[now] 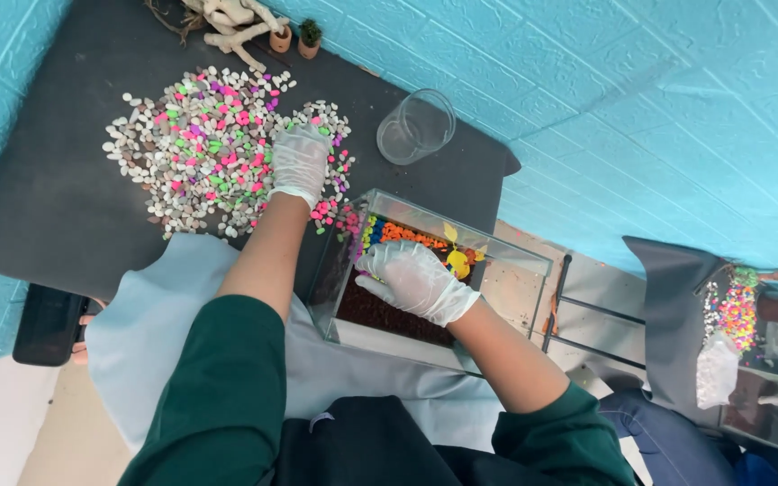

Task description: Arranging small colorful stones into a rainbow pattern inside a glass aquarium tank.

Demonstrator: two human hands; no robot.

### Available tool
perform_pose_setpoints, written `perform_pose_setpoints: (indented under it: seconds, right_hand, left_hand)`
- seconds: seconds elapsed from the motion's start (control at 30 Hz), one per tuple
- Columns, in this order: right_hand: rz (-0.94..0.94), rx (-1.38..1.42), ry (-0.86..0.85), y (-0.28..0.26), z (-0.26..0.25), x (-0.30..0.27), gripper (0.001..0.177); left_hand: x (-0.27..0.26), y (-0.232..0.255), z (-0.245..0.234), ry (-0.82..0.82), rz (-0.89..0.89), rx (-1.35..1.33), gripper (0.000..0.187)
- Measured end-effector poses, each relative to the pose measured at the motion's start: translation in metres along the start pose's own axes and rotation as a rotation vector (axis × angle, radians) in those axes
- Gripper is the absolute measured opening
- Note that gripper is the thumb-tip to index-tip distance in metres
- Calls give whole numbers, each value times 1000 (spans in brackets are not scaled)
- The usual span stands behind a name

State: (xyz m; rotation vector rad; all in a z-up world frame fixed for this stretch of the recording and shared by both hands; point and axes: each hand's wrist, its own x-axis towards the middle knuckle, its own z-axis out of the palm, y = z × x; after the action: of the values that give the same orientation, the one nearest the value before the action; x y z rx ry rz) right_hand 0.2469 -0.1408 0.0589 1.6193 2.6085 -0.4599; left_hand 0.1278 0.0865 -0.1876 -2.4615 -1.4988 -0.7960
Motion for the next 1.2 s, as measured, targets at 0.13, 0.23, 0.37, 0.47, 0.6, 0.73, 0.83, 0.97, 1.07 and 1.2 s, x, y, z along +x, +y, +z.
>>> perform_pose_setpoints:
  seconds: [0.13,0.23,0.37,0.47,0.6,0.73,0.83,0.97,1.07,1.2]
  right_hand:
    - [-3,25,-28,-5,-11,2,23]
    - [-3,3,-25,-6,-14,1,24]
    - [-11,132,102,-12,-42,-5,21]
    - [-43,353,171,-17,-91,-16,21]
    - [-41,597,406,-11,-145,-37,15]
    - [247,701,510,-14,-156,-54,13]
    - [349,953,572,-11,-140,-59,10]
    - [419,1011,523,-14,-104,-59,14]
    - [507,1107,510,-7,-96,-61,12]
    - [602,1229,369,3,-98,-68,8]
  left_hand:
    - [7,6,-31,47,62,18,9]
    - [10,7,-43,92,71,86,7]
    - [11,-1,-46,139,114,114,9]
    - [26,-6,-91,-18,64,18,13]
    - [63,14,-208,54,96,-722,14]
    - [49,60,-320,21,138,-656,7]
    - [22,83,-353,164,191,-948,15]
    - [-3,105,-334,219,331,-523,14]
    - [-5,114,-329,289,404,-377,13]
    - [-11,123,-317,309,476,-404,11]
